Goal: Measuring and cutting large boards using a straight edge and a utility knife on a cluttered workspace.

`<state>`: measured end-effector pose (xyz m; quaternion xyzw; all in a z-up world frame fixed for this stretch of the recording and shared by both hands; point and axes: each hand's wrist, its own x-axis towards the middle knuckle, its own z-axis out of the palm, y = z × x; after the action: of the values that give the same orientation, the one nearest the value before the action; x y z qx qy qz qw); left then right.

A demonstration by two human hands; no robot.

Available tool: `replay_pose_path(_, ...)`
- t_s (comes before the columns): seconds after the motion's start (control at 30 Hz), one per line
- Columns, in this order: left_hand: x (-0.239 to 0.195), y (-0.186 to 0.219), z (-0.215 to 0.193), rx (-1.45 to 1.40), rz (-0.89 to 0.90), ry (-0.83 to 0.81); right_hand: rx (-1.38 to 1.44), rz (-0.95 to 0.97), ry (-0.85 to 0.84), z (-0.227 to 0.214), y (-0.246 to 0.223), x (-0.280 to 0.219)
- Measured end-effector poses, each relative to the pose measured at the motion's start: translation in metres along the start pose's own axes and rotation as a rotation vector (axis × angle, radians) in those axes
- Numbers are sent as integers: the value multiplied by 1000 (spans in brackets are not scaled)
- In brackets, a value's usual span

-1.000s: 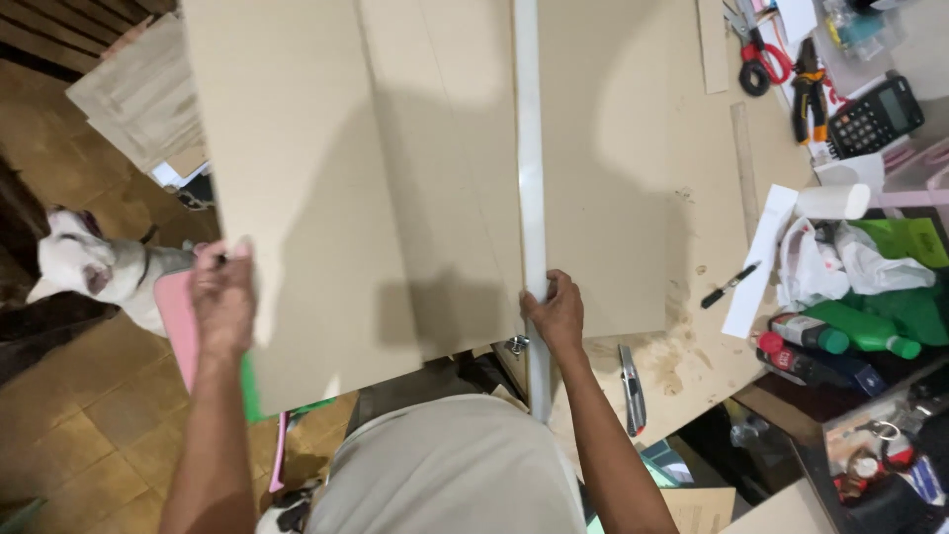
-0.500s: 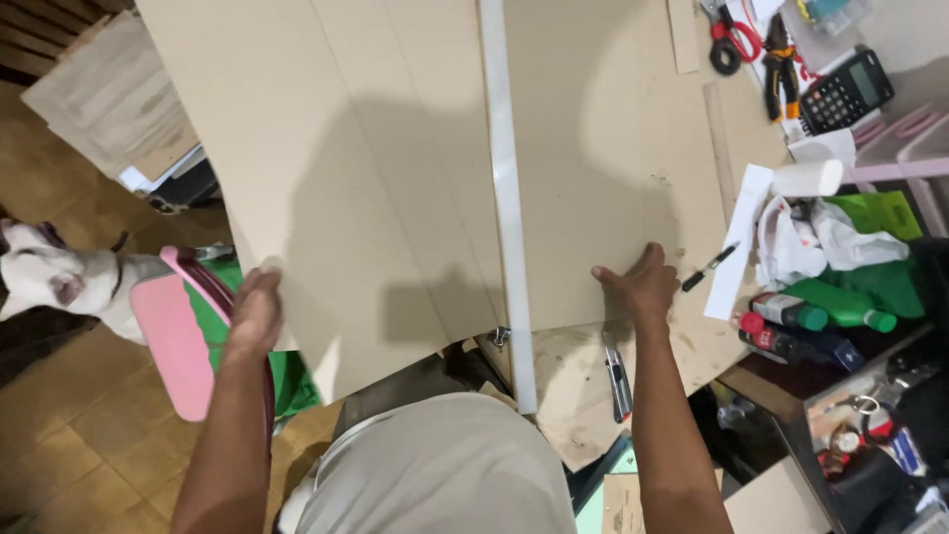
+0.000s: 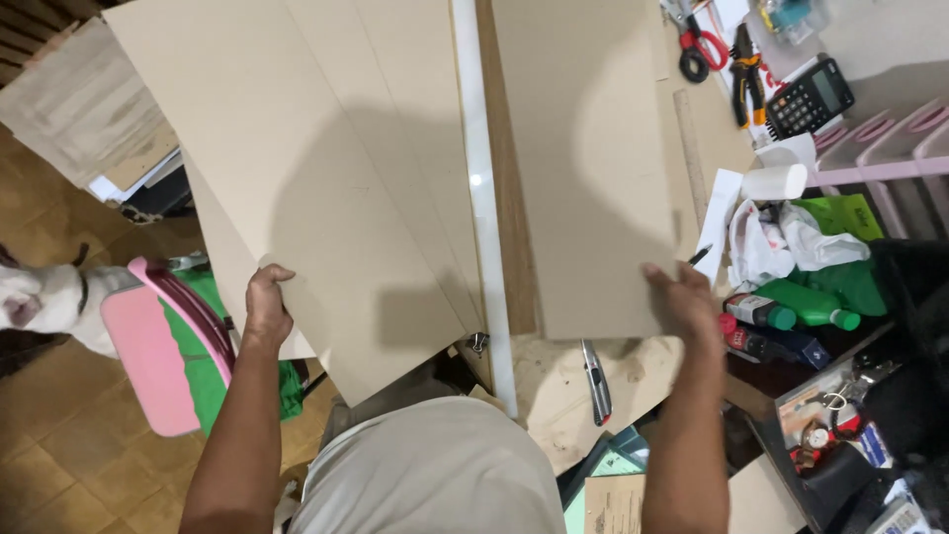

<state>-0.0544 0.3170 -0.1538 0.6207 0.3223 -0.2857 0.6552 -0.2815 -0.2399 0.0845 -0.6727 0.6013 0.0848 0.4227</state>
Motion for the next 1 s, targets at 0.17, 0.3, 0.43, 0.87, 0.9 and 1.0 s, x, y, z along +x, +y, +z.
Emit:
replay_pose_path(0.17, 21, -14, -11, -148, -88, 6, -207, -437, 124, -81, -30, -80)
replay_pose_path(0.3, -32, 24, 19, -258, -149, -17, -112, -410, 118, -87, -21, -119)
replay_pose_path(0.43, -78, 56, 45, -434, -105, -28, 198, -315, -92, -61, 67, -55)
replay_pose_path(0.87, 64, -22, -60, 125, 305, 237, 15, -367, -495, 141, 26, -19)
replay_pose_path(0.9, 52, -12, -66, 122, 314, 238, 20, -376, -496, 152, 17, -20)
replay_pose_path(1.0, 14, 8, -75, 164, 247, 370, -4, -318, -497, 175, 2, -27)
